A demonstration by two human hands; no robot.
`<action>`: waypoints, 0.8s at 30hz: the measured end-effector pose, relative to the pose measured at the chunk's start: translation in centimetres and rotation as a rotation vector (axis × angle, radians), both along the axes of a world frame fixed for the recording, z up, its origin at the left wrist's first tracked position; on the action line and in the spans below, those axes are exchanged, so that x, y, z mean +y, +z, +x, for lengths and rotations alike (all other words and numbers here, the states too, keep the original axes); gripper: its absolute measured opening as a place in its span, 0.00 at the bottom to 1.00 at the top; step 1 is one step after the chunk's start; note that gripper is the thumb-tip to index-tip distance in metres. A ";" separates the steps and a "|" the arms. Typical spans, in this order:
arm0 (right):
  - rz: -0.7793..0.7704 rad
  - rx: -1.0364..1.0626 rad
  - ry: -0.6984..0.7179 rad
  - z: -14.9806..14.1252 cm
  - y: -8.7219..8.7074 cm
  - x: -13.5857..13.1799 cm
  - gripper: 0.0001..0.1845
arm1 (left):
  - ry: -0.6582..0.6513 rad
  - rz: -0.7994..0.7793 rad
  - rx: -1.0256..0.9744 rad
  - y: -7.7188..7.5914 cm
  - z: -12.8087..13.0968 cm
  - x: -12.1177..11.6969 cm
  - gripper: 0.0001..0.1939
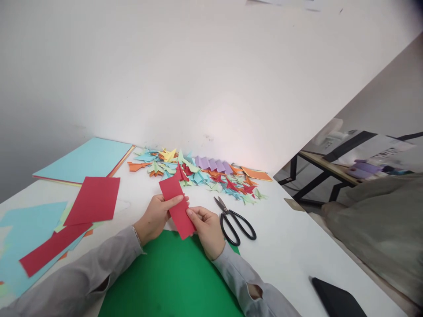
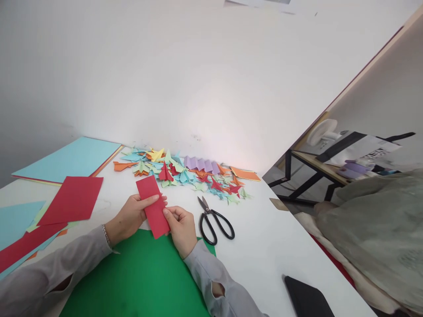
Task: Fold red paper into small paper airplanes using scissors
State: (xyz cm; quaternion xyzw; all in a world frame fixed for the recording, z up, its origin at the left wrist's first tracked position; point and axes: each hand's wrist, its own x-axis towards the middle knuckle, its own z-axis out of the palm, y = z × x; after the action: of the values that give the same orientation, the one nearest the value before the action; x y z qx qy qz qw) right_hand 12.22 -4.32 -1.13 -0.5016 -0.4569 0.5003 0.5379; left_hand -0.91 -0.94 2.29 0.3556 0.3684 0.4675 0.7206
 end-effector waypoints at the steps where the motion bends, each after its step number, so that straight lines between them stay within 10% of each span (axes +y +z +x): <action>1: -0.007 -0.004 0.014 -0.1 0.0 0.0 0.20 | 0.034 -0.031 -0.022 0.1 0.3 -0.1 0.12; 24: 0.012 -0.229 0.160 -0.4 -0.3 -0.8 0.20 | 0.351 -0.240 -0.148 1.6 -0.8 2.0 0.06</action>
State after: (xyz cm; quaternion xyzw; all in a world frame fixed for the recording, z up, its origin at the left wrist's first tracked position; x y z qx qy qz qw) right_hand 11.81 -5.09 -1.40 -0.5141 -0.5569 0.4785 0.4434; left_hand -1.75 1.05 3.93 0.1628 0.4238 0.5634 0.6903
